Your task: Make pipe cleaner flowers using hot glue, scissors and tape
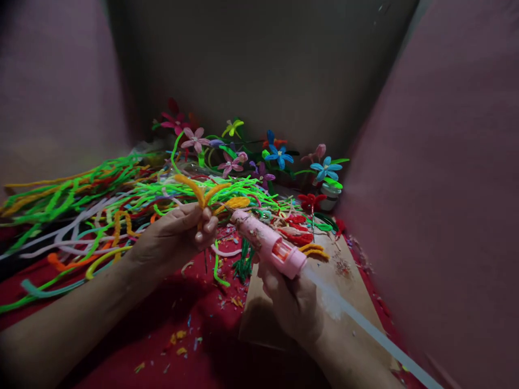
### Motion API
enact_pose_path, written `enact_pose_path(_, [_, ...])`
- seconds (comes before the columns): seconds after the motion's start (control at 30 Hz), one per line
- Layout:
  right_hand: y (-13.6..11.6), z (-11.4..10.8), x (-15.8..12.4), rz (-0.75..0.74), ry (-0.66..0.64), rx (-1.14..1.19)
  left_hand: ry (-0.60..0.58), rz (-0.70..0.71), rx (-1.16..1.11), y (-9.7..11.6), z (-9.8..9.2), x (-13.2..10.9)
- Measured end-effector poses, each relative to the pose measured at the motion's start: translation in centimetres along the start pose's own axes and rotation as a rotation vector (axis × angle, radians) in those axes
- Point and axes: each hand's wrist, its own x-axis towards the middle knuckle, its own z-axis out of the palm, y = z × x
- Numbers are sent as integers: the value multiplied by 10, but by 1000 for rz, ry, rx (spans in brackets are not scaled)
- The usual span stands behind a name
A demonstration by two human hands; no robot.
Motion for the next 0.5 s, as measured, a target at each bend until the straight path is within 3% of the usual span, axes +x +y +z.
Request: enact_pose_path(0.5, [6, -3, -3, 80, 26, 11, 6, -10, 57, -5, -1, 1])
